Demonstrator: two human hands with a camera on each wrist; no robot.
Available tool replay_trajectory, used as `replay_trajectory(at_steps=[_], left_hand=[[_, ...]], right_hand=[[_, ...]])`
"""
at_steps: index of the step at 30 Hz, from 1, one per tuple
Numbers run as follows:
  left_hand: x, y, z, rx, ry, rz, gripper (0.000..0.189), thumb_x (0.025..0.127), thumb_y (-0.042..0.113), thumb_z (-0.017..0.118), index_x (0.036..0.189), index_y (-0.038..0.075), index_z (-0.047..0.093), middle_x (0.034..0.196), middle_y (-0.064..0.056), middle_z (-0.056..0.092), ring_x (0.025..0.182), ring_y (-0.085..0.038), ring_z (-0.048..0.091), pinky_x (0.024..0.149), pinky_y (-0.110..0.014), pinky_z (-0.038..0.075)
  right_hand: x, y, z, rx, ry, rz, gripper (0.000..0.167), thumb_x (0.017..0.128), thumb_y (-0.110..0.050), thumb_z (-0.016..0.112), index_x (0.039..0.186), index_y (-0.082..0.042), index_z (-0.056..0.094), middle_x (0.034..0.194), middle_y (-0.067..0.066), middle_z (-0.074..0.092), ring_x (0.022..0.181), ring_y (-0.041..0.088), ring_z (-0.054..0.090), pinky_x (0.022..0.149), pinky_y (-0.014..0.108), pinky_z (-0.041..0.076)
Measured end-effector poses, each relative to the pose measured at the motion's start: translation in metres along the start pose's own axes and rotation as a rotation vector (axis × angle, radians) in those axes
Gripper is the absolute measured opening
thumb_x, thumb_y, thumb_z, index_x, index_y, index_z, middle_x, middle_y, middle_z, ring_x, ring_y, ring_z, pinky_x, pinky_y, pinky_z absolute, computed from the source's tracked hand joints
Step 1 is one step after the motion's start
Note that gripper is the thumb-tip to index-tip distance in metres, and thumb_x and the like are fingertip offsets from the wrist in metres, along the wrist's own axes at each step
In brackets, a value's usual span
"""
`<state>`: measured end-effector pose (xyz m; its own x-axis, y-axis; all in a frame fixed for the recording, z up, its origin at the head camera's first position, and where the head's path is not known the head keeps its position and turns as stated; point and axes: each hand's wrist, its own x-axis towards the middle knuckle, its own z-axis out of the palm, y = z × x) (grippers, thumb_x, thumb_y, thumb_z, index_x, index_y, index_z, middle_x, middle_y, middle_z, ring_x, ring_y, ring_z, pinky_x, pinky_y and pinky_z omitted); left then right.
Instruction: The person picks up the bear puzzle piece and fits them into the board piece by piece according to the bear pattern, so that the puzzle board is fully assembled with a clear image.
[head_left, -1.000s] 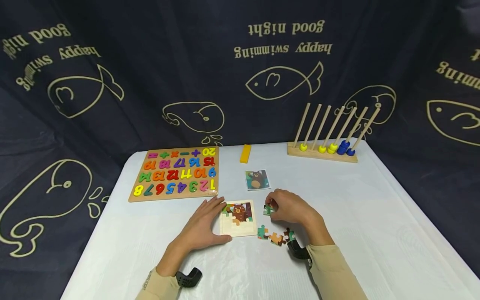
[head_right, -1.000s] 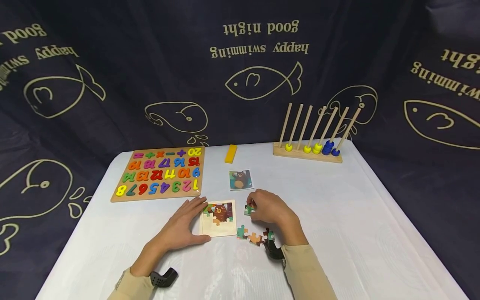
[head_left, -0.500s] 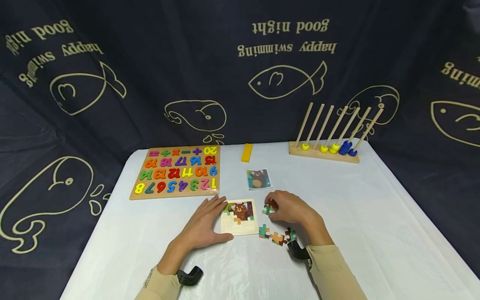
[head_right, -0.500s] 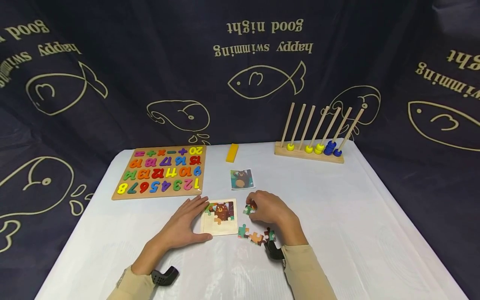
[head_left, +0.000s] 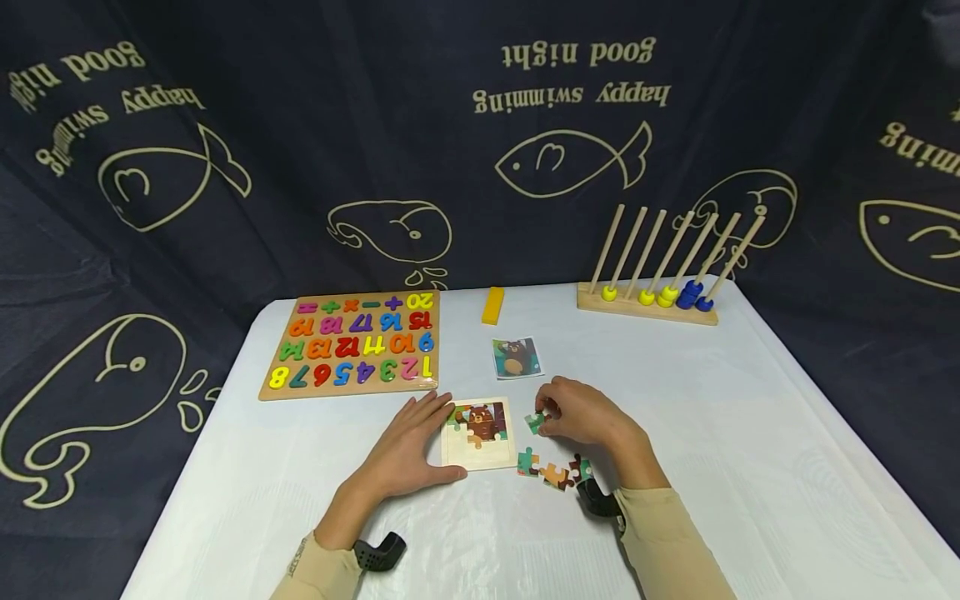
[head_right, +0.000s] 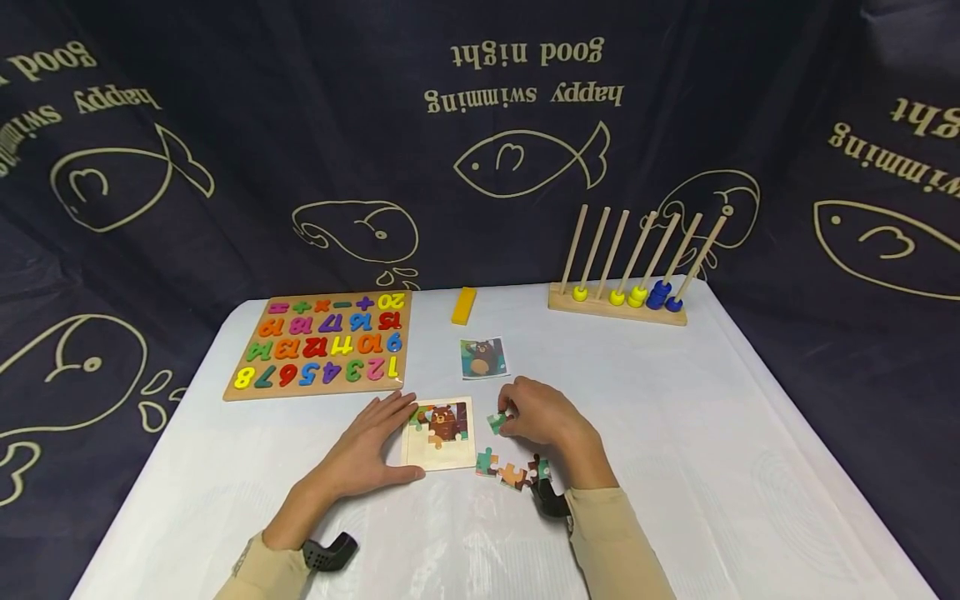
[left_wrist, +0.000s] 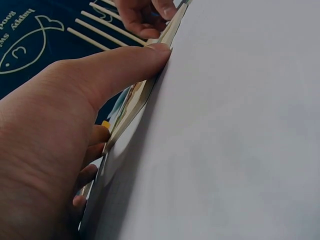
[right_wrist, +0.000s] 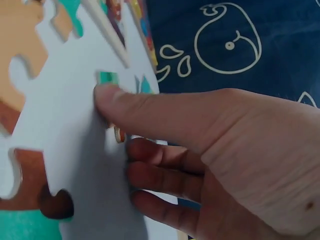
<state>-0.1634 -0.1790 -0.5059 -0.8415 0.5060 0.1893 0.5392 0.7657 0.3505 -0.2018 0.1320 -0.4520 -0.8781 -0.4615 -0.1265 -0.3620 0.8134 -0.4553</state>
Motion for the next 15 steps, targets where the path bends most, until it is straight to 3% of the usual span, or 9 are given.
replay_trajectory(at_steps=[9,15], left_hand=[[0.0015,-0.0004,-0.0011,0.014,-0.005,0.007,0.102,0.071,0.077,0.061,0.147,0.012,0.041,0.154,-0.002,0.031,0.143,-0.024,0.018,0.116,-0.043,0.014],[0.0006,0.0004,-0.0012,-0.008,-0.006,0.009,0.103,0.070,0.077,0.062,0.147,0.012,0.041,0.154,-0.001,0.031,0.143,-0.025,0.019,0.116,-0.045,0.014]], right_hand=[[-0.0006,0.0049,-0.0022,0.037,0.008,-0.039,0.028,0.072,-0.016,0.084,0.097,-0.017,0.072,0.084,-0.004,0.054,0.075,0.013,0.049,0.068,0.031,0.045],[0.0015,0.0071,0.0006,0.046,0.026,-0.037,0.026,0.074,-0.021,0.083,0.097,-0.014,0.072,0.085,-0.006,0.056,0.075,0.012,0.050,0.069,0.030,0.046]])
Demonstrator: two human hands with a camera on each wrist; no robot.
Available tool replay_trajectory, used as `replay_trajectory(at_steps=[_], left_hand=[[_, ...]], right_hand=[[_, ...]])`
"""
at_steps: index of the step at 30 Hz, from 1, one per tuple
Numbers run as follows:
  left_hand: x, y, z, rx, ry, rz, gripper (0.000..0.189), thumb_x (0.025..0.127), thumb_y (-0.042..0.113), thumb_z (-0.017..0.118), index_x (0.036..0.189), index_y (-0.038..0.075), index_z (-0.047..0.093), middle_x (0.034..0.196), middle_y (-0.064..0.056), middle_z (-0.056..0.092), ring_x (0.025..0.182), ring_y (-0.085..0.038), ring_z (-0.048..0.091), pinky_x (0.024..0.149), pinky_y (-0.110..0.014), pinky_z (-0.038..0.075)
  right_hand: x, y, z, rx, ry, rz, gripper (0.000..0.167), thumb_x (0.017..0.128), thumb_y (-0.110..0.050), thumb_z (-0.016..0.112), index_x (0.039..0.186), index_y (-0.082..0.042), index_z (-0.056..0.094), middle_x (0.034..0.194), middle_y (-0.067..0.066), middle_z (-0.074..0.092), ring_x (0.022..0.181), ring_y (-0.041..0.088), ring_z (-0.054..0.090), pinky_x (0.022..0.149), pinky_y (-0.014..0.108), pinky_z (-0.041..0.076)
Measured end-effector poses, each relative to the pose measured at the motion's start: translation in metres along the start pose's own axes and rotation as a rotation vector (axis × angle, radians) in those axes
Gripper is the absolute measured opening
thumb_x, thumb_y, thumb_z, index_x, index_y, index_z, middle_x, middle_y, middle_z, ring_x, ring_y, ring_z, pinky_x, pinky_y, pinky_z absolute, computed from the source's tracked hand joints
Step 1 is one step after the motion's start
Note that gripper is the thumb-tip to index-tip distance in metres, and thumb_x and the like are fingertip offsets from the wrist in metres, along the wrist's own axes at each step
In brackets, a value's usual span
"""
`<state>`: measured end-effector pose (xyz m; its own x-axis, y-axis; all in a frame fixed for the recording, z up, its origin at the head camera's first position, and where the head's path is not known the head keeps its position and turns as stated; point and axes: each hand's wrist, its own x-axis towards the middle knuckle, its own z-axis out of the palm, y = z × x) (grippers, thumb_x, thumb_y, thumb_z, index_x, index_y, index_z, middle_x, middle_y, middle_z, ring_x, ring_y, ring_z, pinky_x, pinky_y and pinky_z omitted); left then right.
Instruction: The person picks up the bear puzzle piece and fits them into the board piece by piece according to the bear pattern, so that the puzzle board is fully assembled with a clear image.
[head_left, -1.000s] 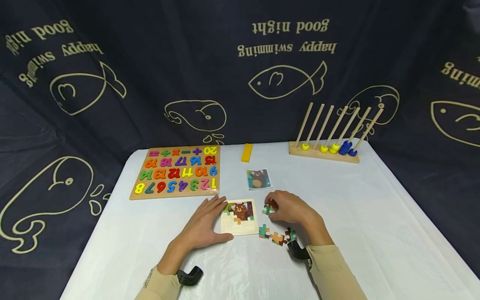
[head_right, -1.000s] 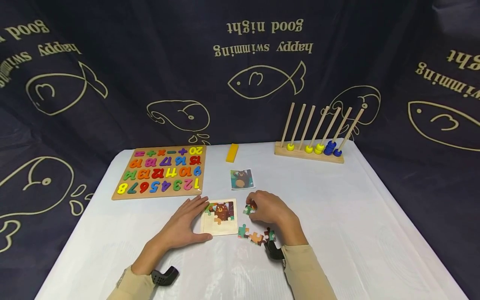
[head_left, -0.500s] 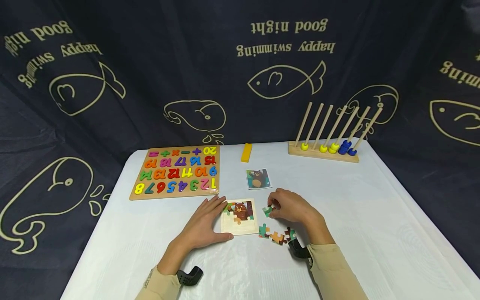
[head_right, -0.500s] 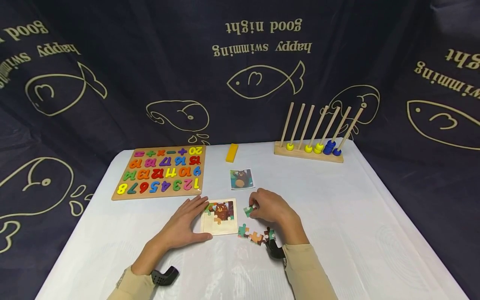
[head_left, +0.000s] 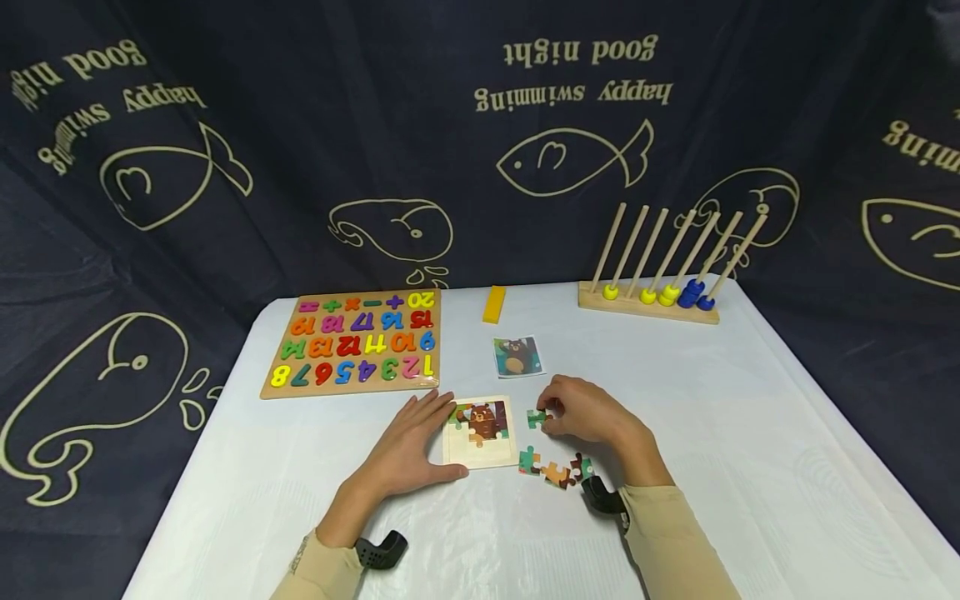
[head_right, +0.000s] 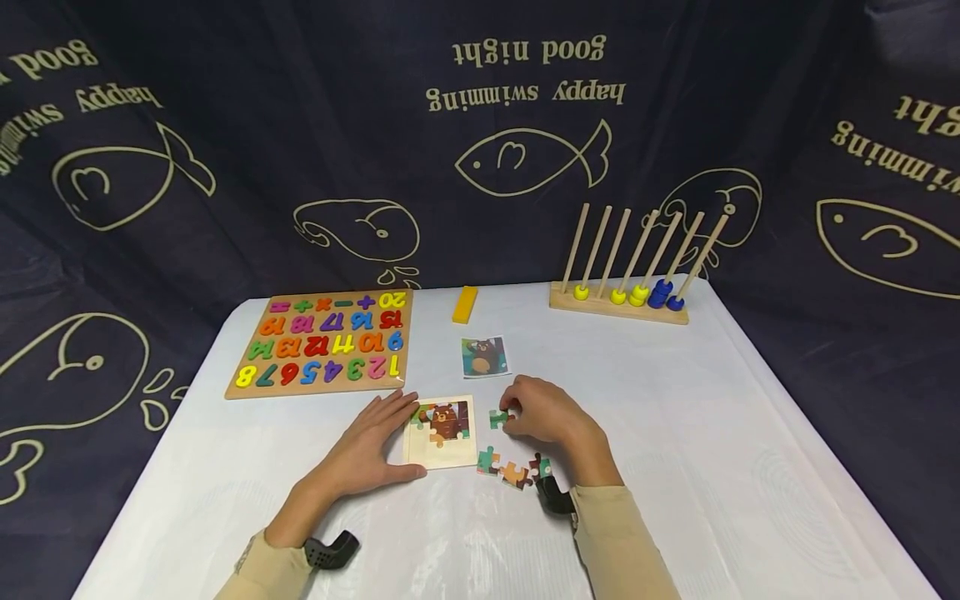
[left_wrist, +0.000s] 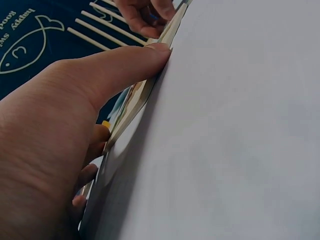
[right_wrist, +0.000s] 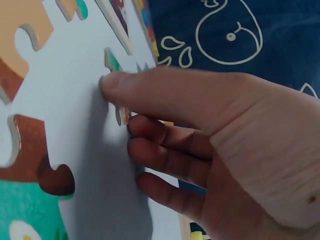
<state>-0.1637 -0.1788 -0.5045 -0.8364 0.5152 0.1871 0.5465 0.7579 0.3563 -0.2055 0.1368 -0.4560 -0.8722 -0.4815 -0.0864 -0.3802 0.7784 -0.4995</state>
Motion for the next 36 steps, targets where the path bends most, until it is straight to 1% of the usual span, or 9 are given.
replay_trajectory(at_steps=[3,7,11,16,21,26,31,34,36], left_hand=[[0.000,0.001,0.001,-0.003,0.012,0.007,0.103,0.069,0.078,0.062,0.146,0.012,0.043,0.153,0.000,0.033,0.143,-0.026,0.020,0.115,-0.047,0.014],[0.000,0.003,0.003,0.021,0.023,0.012,0.103,0.068,0.079,0.061,0.145,0.013,0.044,0.152,0.001,0.035,0.143,-0.028,0.020,0.115,-0.049,0.014],[0.000,0.007,0.005,0.039,0.026,0.012,0.102,0.069,0.080,0.059,0.145,0.013,0.045,0.152,0.001,0.036,0.143,-0.029,0.019,0.115,-0.051,0.012],[0.000,0.013,0.007,0.062,0.035,0.018,0.101,0.070,0.081,0.058,0.145,0.013,0.045,0.151,0.001,0.037,0.142,-0.029,0.020,0.114,-0.054,0.010],[0.002,0.019,0.010,0.069,0.006,-0.004,0.102,0.072,0.083,0.053,0.147,0.014,0.041,0.153,0.002,0.033,0.143,-0.026,0.017,0.115,-0.052,0.008],[0.003,0.023,0.012,0.072,-0.007,-0.001,0.103,0.073,0.082,0.051,0.148,0.013,0.039,0.155,0.001,0.030,0.144,-0.024,0.016,0.115,-0.049,0.009],[0.003,0.023,0.012,0.065,-0.018,-0.007,0.102,0.073,0.082,0.051,0.149,0.015,0.038,0.156,0.001,0.028,0.144,-0.024,0.016,0.116,-0.048,0.009],[0.002,0.022,0.009,0.049,-0.026,0.010,0.101,0.074,0.080,0.054,0.149,0.015,0.037,0.156,0.000,0.027,0.144,-0.023,0.017,0.116,-0.049,0.009],[0.001,0.021,0.007,0.026,-0.026,0.038,0.099,0.075,0.077,0.057,0.149,0.015,0.038,0.155,-0.001,0.028,0.143,-0.024,0.019,0.115,-0.051,0.010]], right_hand=[[0.002,-0.001,0.001,0.020,0.023,-0.012,0.028,0.075,-0.022,0.083,0.098,-0.013,0.072,0.086,-0.007,0.058,0.076,0.011,0.050,0.071,0.030,0.047],[0.005,-0.006,0.004,0.058,0.055,-0.065,0.028,0.075,-0.021,0.082,0.100,-0.012,0.071,0.088,-0.007,0.061,0.077,0.011,0.052,0.072,0.030,0.048],[0.008,-0.016,0.010,0.066,0.051,-0.102,0.027,0.077,-0.022,0.081,0.101,-0.013,0.070,0.087,-0.008,0.060,0.076,0.010,0.052,0.070,0.029,0.047],[0.010,-0.030,0.018,0.049,0.031,-0.134,0.026,0.080,-0.027,0.079,0.102,-0.015,0.070,0.087,-0.008,0.059,0.073,0.008,0.051,0.066,0.027,0.046],[0.012,-0.043,0.026,0.020,0.017,-0.181,0.027,0.082,-0.030,0.077,0.104,-0.015,0.071,0.088,-0.009,0.058,0.072,0.006,0.052,0.065,0.026,0.047],[0.014,-0.051,0.034,-0.015,0.027,-0.214,0.029,0.082,-0.032,0.077,0.104,-0.014,0.071,0.089,-0.010,0.057,0.074,0.005,0.051,0.068,0.025,0.047],[0.017,-0.057,0.042,-0.042,0.053,-0.250,0.026,0.082,-0.029,0.076,0.103,-0.016,0.072,0.085,-0.011,0.055,0.071,0.005,0.049,0.064,0.024,0.044],[0.019,-0.059,0.047,-0.054,0.067,-0.264,0.025,0.082,-0.029,0.075,0.103,-0.016,0.072,0.083,-0.011,0.053,0.070,0.005,0.048,0.062,0.023,0.043],[0.019,-0.060,0.050,-0.061,0.074,-0.268,0.026,0.082,-0.030,0.075,0.103,-0.015,0.072,0.084,-0.011,0.053,0.070,0.005,0.047,0.061,0.023,0.042]])
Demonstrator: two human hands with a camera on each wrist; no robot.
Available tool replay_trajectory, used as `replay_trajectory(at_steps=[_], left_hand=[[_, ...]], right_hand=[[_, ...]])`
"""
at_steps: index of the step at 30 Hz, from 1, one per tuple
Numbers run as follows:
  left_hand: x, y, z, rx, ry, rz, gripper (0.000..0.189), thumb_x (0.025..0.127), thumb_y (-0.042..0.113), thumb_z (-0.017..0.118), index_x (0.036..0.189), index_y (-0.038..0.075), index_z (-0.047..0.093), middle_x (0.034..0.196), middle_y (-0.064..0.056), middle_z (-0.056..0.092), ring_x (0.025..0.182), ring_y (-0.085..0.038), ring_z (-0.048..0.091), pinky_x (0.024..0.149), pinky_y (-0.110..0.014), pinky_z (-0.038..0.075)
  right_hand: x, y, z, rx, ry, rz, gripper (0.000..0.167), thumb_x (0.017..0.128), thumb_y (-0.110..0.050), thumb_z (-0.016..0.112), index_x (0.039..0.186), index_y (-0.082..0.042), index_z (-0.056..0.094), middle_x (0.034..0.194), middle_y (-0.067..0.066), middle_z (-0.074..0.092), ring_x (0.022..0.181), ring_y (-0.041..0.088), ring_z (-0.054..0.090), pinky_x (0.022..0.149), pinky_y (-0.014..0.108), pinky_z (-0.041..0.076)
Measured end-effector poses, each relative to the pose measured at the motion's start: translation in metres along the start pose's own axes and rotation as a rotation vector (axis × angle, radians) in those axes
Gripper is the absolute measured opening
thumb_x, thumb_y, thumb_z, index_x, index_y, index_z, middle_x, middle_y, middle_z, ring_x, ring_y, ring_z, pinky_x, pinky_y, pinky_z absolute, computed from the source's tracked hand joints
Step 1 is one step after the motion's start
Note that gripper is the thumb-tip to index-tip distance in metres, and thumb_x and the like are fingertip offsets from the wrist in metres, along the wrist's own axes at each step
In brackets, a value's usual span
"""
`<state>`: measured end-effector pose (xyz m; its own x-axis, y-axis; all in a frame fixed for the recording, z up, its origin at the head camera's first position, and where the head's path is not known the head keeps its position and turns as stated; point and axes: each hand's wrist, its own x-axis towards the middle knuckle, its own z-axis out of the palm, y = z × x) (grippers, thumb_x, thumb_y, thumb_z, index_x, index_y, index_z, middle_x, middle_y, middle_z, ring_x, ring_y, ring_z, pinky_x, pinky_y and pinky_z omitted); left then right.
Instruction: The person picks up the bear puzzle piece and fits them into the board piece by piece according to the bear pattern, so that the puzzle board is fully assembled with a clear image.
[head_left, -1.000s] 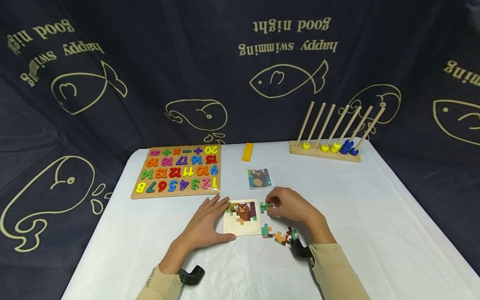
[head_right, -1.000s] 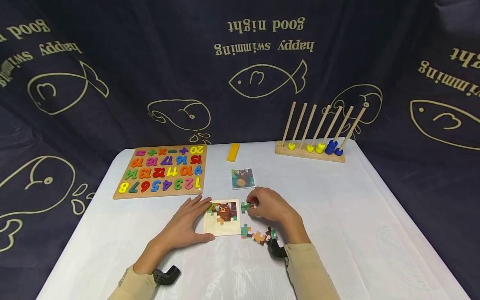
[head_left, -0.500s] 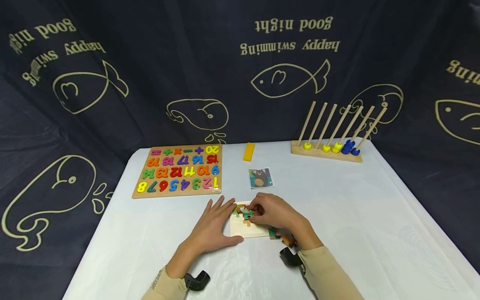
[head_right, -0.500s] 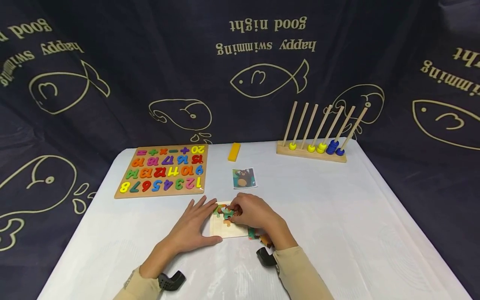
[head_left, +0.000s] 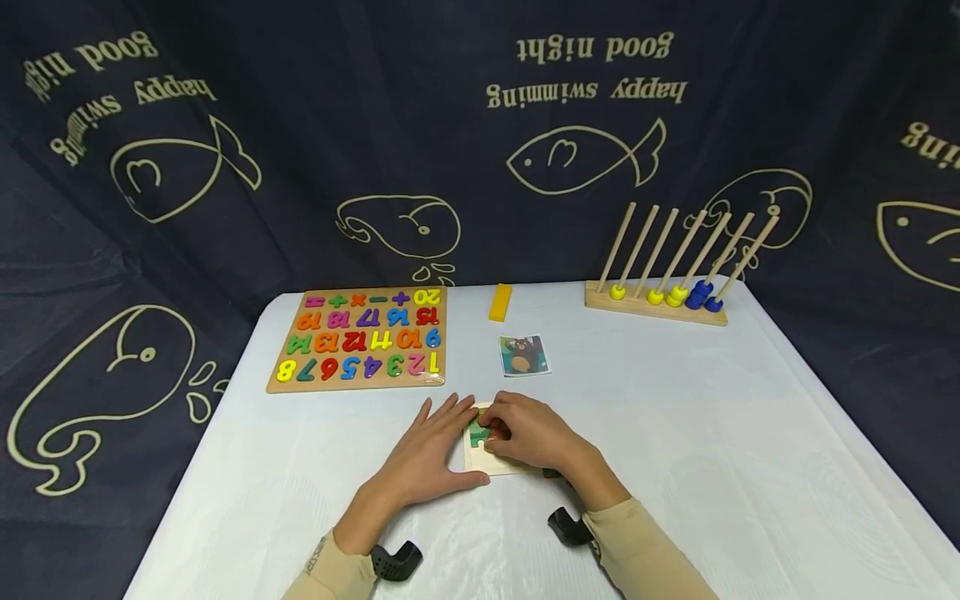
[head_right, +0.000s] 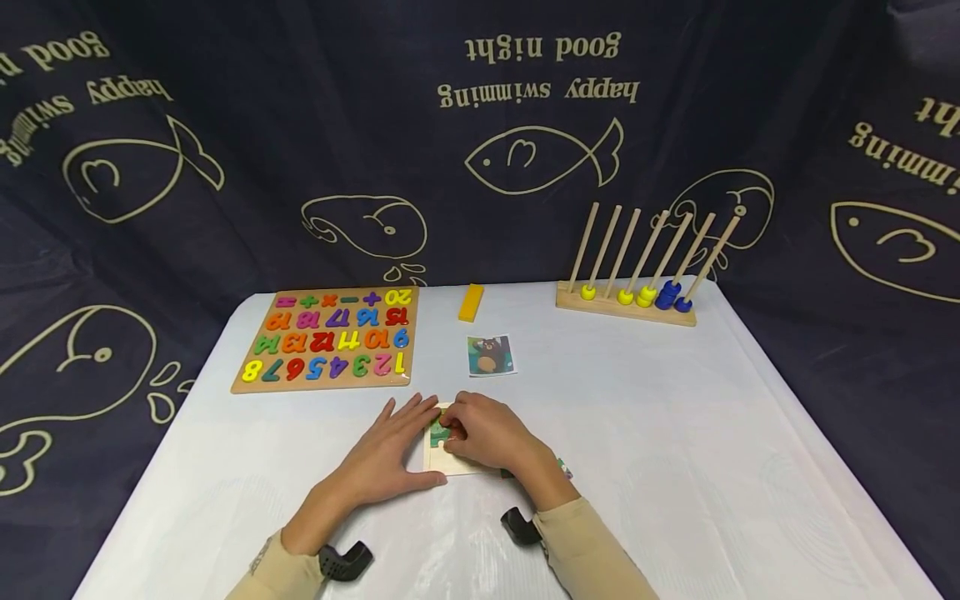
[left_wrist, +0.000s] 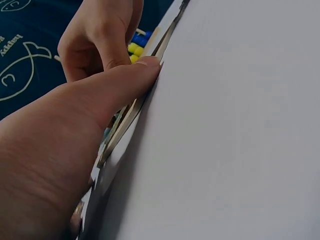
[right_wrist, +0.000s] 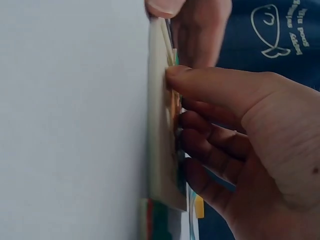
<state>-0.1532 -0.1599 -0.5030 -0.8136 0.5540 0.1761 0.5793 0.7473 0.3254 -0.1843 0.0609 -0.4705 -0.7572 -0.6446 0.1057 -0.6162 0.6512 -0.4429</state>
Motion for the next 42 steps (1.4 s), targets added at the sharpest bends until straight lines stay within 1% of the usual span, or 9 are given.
replay_trajectory(at_steps=[5,7,10,16,23,27,34,37,42], left_hand=[[-0.0010,-0.0052,-0.0059,-0.088,0.030,0.061,0.089,0.075,0.070,0.065,0.146,0.020,0.044,0.151,-0.005,0.037,0.140,-0.025,0.027,0.114,-0.054,0.014],[-0.0016,-0.0072,-0.0069,-0.122,0.050,0.068,0.084,0.073,0.067,0.069,0.143,0.025,0.048,0.149,-0.005,0.040,0.139,-0.025,0.031,0.114,-0.053,0.015],[-0.0026,-0.0088,-0.0073,-0.150,0.073,0.069,0.078,0.071,0.064,0.073,0.137,0.026,0.056,0.146,-0.005,0.044,0.137,-0.023,0.034,0.114,-0.052,0.016],[-0.0033,-0.0098,-0.0063,-0.141,0.088,0.076,0.069,0.071,0.063,0.074,0.124,0.020,0.067,0.144,-0.004,0.047,0.136,-0.021,0.036,0.114,-0.049,0.018],[-0.0023,-0.0100,-0.0054,-0.126,0.089,0.089,0.067,0.072,0.064,0.072,0.124,0.021,0.068,0.144,-0.003,0.047,0.136,-0.021,0.036,0.114,-0.049,0.018],[-0.0017,-0.0096,-0.0055,-0.125,0.084,0.086,0.067,0.073,0.065,0.072,0.123,0.021,0.068,0.145,-0.003,0.046,0.137,-0.022,0.035,0.114,-0.050,0.017],[-0.0021,-0.0096,-0.0051,-0.122,0.087,0.083,0.066,0.074,0.065,0.070,0.123,0.021,0.068,0.144,-0.003,0.047,0.136,-0.023,0.036,0.114,-0.051,0.018],[-0.0023,-0.0092,-0.0051,-0.123,0.087,0.079,0.066,0.074,0.064,0.071,0.123,0.021,0.068,0.144,-0.003,0.047,0.136,-0.023,0.036,0.114,-0.050,0.019],[-0.0021,-0.0082,-0.0058,-0.115,0.081,0.069,0.066,0.073,0.064,0.072,0.123,0.021,0.068,0.144,-0.002,0.048,0.136,-0.020,0.036,0.114,-0.049,0.019]], right_hand=[[0.0012,0.0001,0.0031,-0.007,0.010,0.009,0.027,0.082,-0.034,0.076,0.103,-0.017,0.072,0.087,-0.012,0.053,0.072,0.005,0.047,0.062,0.023,0.042],[0.0016,0.0002,0.0031,-0.003,0.009,0.015,0.028,0.082,-0.034,0.076,0.104,-0.018,0.072,0.087,-0.012,0.053,0.072,0.005,0.047,0.063,0.024,0.042],[0.0019,0.0001,0.0022,0.005,0.001,0.019,0.028,0.082,-0.034,0.075,0.106,-0.018,0.072,0.088,-0.013,0.053,0.072,0.005,0.048,0.063,0.024,0.042],[0.0009,0.0000,-0.0006,0.038,-0.012,0.013,0.028,0.083,-0.030,0.075,0.107,-0.016,0.071,0.086,-0.011,0.054,0.071,0.005,0.048,0.062,0.023,0.043],[-0.0005,0.0053,-0.0032,0.078,-0.018,0.038,0.025,0.086,-0.030,0.072,0.107,-0.016,0.071,0.086,-0.011,0.055,0.072,0.004,0.050,0.065,0.024,0.045],[-0.0010,0.0071,-0.0033,0.073,0.003,0.071,0.018,0.089,-0.030,0.070,0.102,-0.017,0.070,0.086,-0.012,0.054,0.073,0.004,0.051,0.066,0.024,0.046],[-0.0007,0.0062,0.0008,0.043,0.018,0.072,0.008,0.087,-0.027,0.071,0.086,-0.021,0.066,0.082,-0.012,0.051,0.069,0.005,0.048,0.062,0.024,0.044],[-0.0006,0.0064,0.0023,0.046,0.017,0.070,0.010,0.088,-0.027,0.071,0.081,-0.025,0.064,0.081,-0.013,0.050,0.068,0.006,0.047,0.061,0.024,0.043],[-0.0007,0.0071,0.0046,0.044,0.035,0.066,0.011,0.090,-0.027,0.068,0.079,-0.025,0.064,0.080,-0.014,0.049,0.067,0.005,0.046,0.061,0.025,0.044]])
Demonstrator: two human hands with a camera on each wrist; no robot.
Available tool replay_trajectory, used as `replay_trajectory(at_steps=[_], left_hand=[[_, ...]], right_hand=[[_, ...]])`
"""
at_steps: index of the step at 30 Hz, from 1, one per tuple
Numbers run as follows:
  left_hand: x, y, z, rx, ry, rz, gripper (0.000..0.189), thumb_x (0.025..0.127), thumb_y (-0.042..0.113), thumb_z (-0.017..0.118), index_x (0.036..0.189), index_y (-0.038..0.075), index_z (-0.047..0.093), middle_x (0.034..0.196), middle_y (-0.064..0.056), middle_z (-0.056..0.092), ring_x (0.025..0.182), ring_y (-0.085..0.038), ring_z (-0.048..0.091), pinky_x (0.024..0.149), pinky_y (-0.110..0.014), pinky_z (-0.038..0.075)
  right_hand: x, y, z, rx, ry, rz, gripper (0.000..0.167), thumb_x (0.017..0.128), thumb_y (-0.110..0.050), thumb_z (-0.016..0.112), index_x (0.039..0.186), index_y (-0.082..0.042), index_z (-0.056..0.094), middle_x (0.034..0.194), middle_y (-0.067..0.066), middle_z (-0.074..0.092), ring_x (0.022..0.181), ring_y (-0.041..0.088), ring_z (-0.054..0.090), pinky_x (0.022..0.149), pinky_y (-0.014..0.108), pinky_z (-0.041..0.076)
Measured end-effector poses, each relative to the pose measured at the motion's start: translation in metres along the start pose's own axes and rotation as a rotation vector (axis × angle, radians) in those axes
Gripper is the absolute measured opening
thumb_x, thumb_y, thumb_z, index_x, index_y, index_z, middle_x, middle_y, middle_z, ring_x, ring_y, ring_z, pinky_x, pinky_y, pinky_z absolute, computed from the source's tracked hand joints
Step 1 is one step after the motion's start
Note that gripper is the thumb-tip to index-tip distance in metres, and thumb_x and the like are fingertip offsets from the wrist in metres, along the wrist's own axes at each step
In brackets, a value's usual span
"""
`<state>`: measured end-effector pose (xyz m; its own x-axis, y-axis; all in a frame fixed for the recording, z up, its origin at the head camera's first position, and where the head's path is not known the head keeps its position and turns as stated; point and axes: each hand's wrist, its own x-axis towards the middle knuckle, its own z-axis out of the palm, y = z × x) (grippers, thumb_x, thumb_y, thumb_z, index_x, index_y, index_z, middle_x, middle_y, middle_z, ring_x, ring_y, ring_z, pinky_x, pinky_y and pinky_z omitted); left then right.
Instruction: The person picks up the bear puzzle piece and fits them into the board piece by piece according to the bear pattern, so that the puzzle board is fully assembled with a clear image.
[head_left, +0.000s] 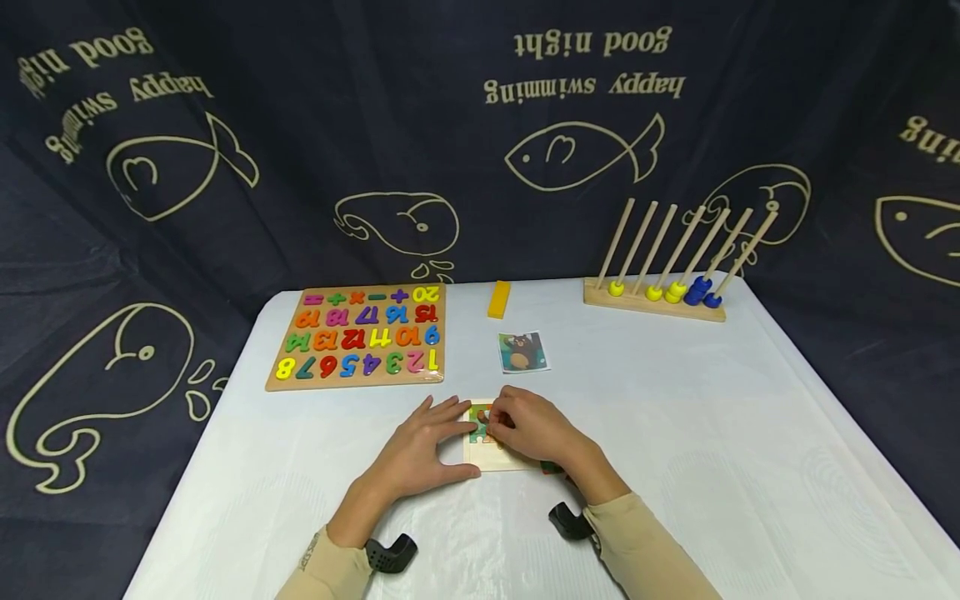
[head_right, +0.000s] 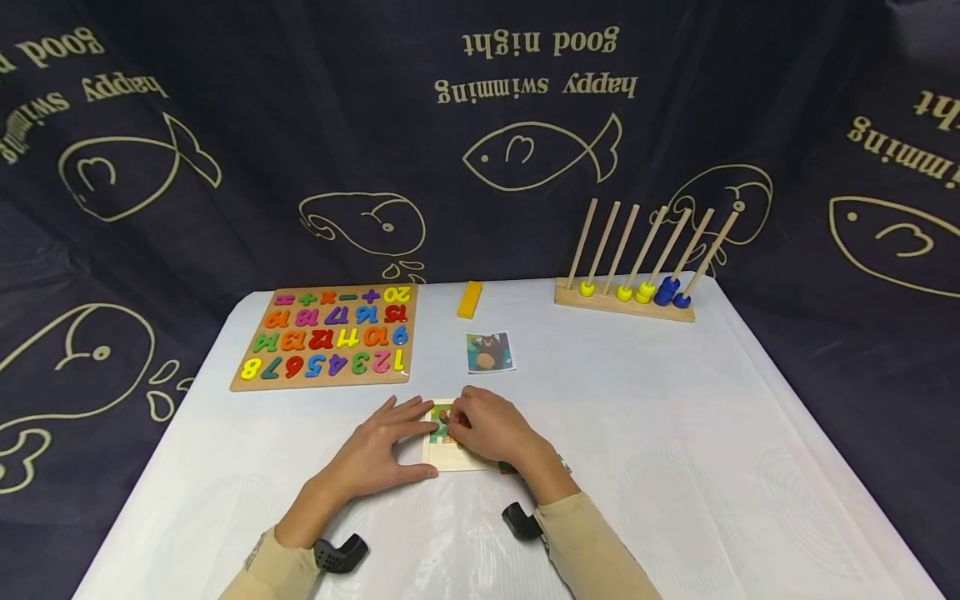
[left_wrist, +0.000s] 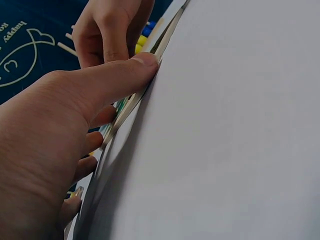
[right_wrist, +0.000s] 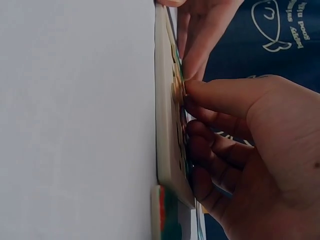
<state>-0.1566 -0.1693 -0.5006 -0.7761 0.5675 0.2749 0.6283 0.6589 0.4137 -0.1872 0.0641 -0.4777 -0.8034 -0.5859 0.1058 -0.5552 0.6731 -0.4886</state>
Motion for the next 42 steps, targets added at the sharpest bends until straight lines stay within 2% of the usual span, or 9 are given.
replay_trajectory(at_steps=[8,20,25,28,32,37,42], left_hand=[[0.000,0.000,0.000,0.012,-0.010,-0.011,0.064,0.073,0.065,0.071,0.122,0.023,0.069,0.144,-0.001,0.047,0.137,-0.020,0.034,0.114,-0.049,0.019],[0.001,0.000,-0.001,0.037,-0.012,-0.003,0.065,0.074,0.068,0.068,0.121,0.024,0.069,0.144,0.000,0.047,0.137,-0.021,0.035,0.114,-0.049,0.019],[-0.001,-0.001,0.002,0.018,0.005,-0.002,0.062,0.074,0.068,0.068,0.119,0.025,0.069,0.143,0.000,0.047,0.136,-0.022,0.036,0.114,-0.048,0.018],[-0.001,-0.002,0.003,-0.002,-0.003,-0.015,0.061,0.074,0.068,0.068,0.119,0.027,0.067,0.146,0.000,0.043,0.138,-0.024,0.032,0.115,-0.048,0.016],[-0.003,-0.002,0.004,-0.013,-0.024,-0.043,0.062,0.073,0.069,0.068,0.120,0.030,0.065,0.151,-0.002,0.036,0.140,-0.025,0.026,0.115,-0.047,0.015],[-0.003,-0.002,0.005,-0.002,-0.007,-0.042,0.063,0.072,0.070,0.068,0.120,0.029,0.064,0.150,-0.003,0.038,0.140,-0.025,0.027,0.115,-0.045,0.016],[-0.002,-0.004,0.004,0.024,-0.003,-0.039,0.077,0.071,0.071,0.068,0.130,0.023,0.059,0.151,0.000,0.037,0.140,-0.024,0.028,0.115,-0.044,0.016]], right_hand=[[0.001,-0.003,0.000,-0.028,0.002,0.006,0.014,0.090,-0.027,0.069,0.079,-0.023,0.061,0.077,-0.012,0.047,0.067,0.006,0.046,0.059,0.024,0.043],[0.001,0.000,0.003,0.025,0.032,0.051,0.017,0.086,-0.026,0.074,0.083,-0.020,0.058,0.077,-0.008,0.048,0.067,0.008,0.045,0.058,0.025,0.041],[0.000,0.003,-0.001,0.014,0.020,0.044,0.019,0.087,-0.032,0.073,0.094,-0.017,0.064,0.084,-0.008,0.049,0.073,0.010,0.046,0.064,0.027,0.043],[-0.002,0.005,-0.008,0.030,0.018,0.051,0.021,0.090,-0.034,0.068,0.102,-0.017,0.066,0.093,-0.009,0.054,0.082,0.009,0.050,0.074,0.029,0.047],[-0.010,0.013,-0.019,0.093,0.036,0.063,0.020,0.093,-0.031,0.064,0.106,-0.017,0.067,0.098,-0.011,0.057,0.087,0.007,0.053,0.080,0.032,0.049],[-0.026,0.025,-0.038,0.163,0.033,0.049,0.018,0.093,-0.024,0.066,0.107,-0.013,0.068,0.093,-0.012,0.058,0.080,0.006,0.054,0.070,0.030,0.050],[-0.046,0.035,-0.048,0.162,-0.013,0.054,0.022,0.089,-0.024,0.070,0.108,-0.012,0.069,0.091,-0.010,0.059,0.079,0.008,0.054,0.069,0.028,0.049]])
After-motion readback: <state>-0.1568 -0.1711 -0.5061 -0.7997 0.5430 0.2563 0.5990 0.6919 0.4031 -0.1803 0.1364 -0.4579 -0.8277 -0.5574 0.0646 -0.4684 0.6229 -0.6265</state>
